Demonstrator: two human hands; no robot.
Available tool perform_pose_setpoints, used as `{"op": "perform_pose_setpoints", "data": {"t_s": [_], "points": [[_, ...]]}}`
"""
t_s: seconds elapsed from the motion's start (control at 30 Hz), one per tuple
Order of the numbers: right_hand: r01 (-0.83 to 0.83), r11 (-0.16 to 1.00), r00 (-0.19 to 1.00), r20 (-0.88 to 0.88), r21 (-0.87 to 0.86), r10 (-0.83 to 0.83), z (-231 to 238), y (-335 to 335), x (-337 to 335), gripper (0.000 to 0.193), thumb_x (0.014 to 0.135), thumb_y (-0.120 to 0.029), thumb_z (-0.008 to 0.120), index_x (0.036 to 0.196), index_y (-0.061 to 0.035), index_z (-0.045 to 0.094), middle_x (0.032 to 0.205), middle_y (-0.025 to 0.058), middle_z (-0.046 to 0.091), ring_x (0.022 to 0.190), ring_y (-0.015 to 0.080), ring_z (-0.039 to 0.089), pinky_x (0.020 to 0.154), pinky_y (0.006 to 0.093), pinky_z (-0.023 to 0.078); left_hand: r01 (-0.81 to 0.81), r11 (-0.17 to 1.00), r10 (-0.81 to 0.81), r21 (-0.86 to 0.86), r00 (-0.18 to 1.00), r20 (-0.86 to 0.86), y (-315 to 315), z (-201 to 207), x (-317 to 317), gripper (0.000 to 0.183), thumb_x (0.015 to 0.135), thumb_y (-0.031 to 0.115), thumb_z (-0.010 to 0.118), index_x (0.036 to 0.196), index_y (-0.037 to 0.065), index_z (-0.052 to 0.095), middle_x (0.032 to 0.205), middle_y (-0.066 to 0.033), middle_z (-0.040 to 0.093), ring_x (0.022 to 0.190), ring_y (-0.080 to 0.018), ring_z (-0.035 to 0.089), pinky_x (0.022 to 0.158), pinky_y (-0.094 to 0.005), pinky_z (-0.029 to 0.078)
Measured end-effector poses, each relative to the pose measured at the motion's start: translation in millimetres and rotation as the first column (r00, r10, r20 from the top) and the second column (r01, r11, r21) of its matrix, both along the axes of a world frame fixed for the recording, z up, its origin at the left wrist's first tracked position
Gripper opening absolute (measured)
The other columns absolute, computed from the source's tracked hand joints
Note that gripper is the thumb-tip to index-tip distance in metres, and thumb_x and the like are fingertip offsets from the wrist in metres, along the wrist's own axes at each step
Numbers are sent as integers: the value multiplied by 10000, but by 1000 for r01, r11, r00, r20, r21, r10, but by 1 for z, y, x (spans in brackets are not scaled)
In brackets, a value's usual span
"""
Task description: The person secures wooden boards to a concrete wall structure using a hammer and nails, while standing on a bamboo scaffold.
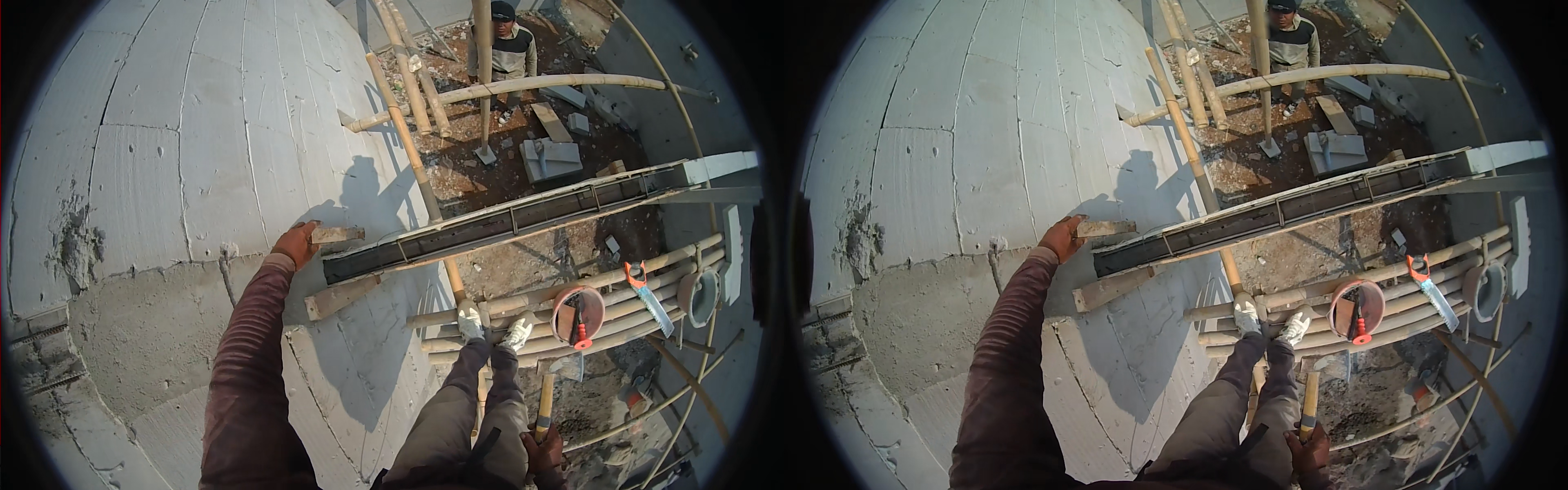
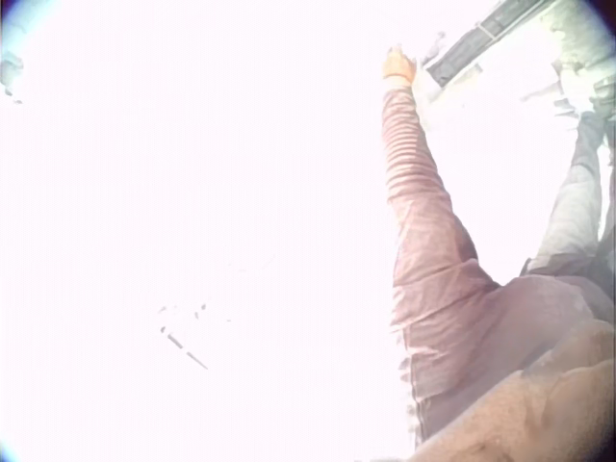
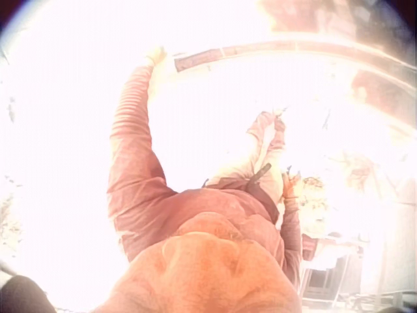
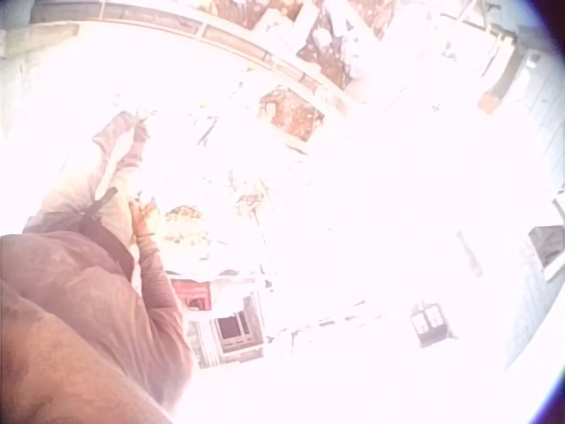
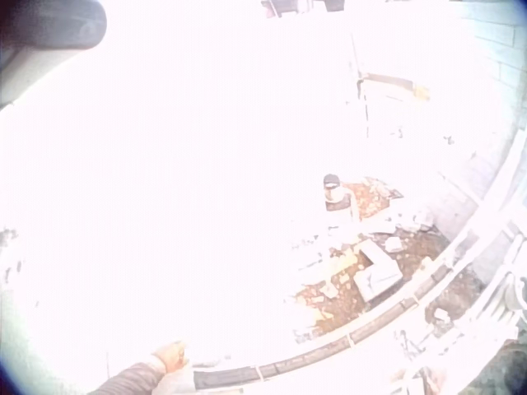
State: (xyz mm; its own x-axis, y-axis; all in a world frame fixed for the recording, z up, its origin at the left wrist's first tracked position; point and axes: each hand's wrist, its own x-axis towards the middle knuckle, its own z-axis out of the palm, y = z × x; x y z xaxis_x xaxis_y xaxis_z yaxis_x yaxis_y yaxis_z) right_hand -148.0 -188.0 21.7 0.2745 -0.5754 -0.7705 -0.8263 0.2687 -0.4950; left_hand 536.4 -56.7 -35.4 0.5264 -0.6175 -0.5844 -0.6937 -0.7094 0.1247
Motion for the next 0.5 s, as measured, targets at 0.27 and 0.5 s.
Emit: {"op": "perform_pose_setpoints", "data": {"t_s": [0.27,0.5], "points": [[-630,733,736,-104,257,669,-57,23,-40,699,1003,-333,526,1488,82,241,1514,322,298,1422,388,281,1170,401,241,-24,959,14,283,999,36,9,-33,13,545,863,212,706,1351,85,499,1076,-214,671,1017,-383,647,900,-446,525],[-172,945,971,-112,278,209,-74,35,-46,561,1013,-335,508,1502,-103,362,1544,331,218,1438,427,225,1187,411,206,-13,979,12,206,1000,6,20,-28,24,533,843,200,722,1327,68,545,978,-200,698,955,-355,673,860,-416,525]]}}
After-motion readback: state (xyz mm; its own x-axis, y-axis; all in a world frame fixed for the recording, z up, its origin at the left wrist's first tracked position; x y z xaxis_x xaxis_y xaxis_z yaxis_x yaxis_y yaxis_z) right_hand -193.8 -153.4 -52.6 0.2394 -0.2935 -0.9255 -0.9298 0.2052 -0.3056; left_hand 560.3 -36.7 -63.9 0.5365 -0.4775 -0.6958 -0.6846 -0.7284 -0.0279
